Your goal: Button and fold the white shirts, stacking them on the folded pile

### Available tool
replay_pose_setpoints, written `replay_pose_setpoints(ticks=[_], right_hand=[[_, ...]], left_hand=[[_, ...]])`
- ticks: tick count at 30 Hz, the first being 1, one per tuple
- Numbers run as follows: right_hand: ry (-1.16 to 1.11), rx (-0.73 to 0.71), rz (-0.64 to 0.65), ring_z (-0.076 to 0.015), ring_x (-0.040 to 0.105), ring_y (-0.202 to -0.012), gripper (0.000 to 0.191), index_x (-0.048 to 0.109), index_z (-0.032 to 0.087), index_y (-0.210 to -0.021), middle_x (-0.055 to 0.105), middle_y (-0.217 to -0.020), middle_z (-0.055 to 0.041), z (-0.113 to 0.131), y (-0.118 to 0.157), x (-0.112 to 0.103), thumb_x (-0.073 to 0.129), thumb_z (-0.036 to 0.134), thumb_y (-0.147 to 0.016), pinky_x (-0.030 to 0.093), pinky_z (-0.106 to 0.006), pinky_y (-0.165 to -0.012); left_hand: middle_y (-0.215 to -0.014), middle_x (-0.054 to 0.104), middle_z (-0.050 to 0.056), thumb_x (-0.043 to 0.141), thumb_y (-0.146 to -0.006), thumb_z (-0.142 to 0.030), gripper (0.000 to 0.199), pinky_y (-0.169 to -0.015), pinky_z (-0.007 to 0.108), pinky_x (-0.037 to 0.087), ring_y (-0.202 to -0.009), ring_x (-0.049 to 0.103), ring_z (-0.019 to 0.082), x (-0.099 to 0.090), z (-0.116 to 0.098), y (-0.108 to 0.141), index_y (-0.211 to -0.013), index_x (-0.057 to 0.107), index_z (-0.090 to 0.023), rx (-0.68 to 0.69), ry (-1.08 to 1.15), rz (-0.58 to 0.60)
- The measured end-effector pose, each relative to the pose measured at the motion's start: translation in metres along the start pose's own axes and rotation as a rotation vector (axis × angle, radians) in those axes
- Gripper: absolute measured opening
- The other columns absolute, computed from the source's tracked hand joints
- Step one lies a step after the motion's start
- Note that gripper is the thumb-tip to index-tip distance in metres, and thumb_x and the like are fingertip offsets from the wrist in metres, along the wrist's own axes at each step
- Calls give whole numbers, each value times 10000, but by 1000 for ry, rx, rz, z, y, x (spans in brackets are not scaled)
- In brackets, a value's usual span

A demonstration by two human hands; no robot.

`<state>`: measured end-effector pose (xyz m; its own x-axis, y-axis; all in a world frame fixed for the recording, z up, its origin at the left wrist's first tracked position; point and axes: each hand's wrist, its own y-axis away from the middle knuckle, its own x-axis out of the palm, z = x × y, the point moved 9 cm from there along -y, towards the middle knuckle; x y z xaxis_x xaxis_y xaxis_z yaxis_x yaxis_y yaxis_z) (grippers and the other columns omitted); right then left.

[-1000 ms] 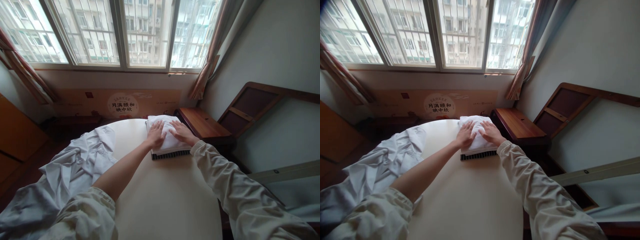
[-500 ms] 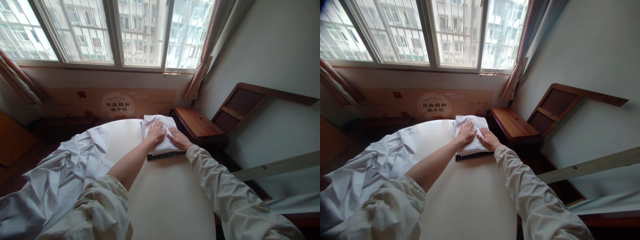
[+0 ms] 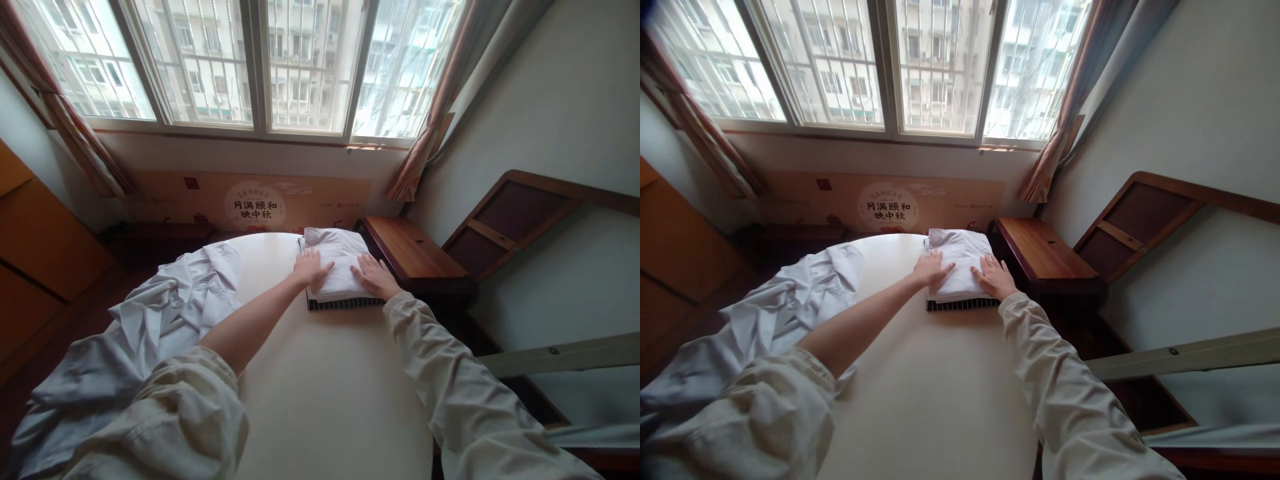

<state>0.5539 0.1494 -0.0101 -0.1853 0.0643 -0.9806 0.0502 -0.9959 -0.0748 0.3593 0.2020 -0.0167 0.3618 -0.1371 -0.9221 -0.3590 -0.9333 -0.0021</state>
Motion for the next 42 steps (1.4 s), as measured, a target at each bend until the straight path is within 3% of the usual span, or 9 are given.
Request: replay_pose_setpoints(ticks=[5,11,14,17,21,25,30,36,42], right_hand=[[-55,-289,-268,-282,230,-1639,609,437,189,-1605,332,-1737,-114,97,63,-28,383,495,-1082,108,-527,-1344],[-256,-622,-153,-283,325,-1600,561,476,221,-1561,420,-1693,-108,216,122,14,529,439,-1047,206,-511,-1332],[-342,-684,-88,-290,439,-1530,563,478,216,-1543,486,-1642,-130,256,122,36,564,450,-1038,273,-508,-1305],[-432,-649,-49,-292,576,-1386,558,504,223,-1502,592,-1526,-136,287,108,48,589,513,-1033,412,-477,-1208],[-444,-530,-95,-327,615,-1249,700,559,175,-1421,669,-1351,-156,322,83,52,650,685,-950,494,-474,-1088],[-384,-491,-99,-318,650,-1106,666,624,157,-1315,718,-1187,-153,354,63,62,726,664,-895,527,-439,-978],[-368,-519,32,-212,710,-841,81,719,241,-976,782,-938,-34,369,56,66,666,302,-976,491,-309,-803],[-260,-468,45,-218,719,-805,94,716,224,-915,782,-865,-31,316,68,38,630,189,-929,445,-306,-768],[-174,-424,107,-195,670,-726,83,667,227,-817,721,-752,-7,251,91,24,659,159,-863,406,-290,-699]], left_hand=[[-1677,448,143,401,-1014,-696,772,-1318,481,229,-1578,372,311,-51,40,82,-1578,474,-175,212,-57,-131],[-1574,570,133,567,-965,-566,604,-1288,450,306,-1503,475,311,-109,166,175,-1446,591,-202,162,-168,-249],[-1571,572,124,603,-949,-554,589,-1294,472,284,-1490,478,312,-138,231,207,-1423,588,-204,24,-265,-292],[-1627,504,147,633,-934,-604,680,-1269,557,296,-1484,475,352,-173,298,237,-1466,527,-193,-282,-332,-393],[-1555,546,214,609,-849,-809,898,-1054,532,515,-1333,602,414,-176,363,266,-1466,508,-165,-649,-224,-276],[-1256,705,160,626,-876,-695,586,-934,390,543,-1202,661,361,-159,360,265,-1189,669,-202,-561,-193,-221],[-1130,713,91,573,-943,-429,234,-951,339,530,-1094,682,278,-146,336,254,-1030,662,-230,-369,-117,-310],[-1175,699,86,541,-951,-320,237,-1030,362,522,-1122,669,267,-131,305,239,-1133,661,-227,-161,14,-350],[-1128,719,74,585,-906,-267,205,-973,358,546,-1048,689,255,-108,235,214,-1066,712,-248,43,128,-243]])
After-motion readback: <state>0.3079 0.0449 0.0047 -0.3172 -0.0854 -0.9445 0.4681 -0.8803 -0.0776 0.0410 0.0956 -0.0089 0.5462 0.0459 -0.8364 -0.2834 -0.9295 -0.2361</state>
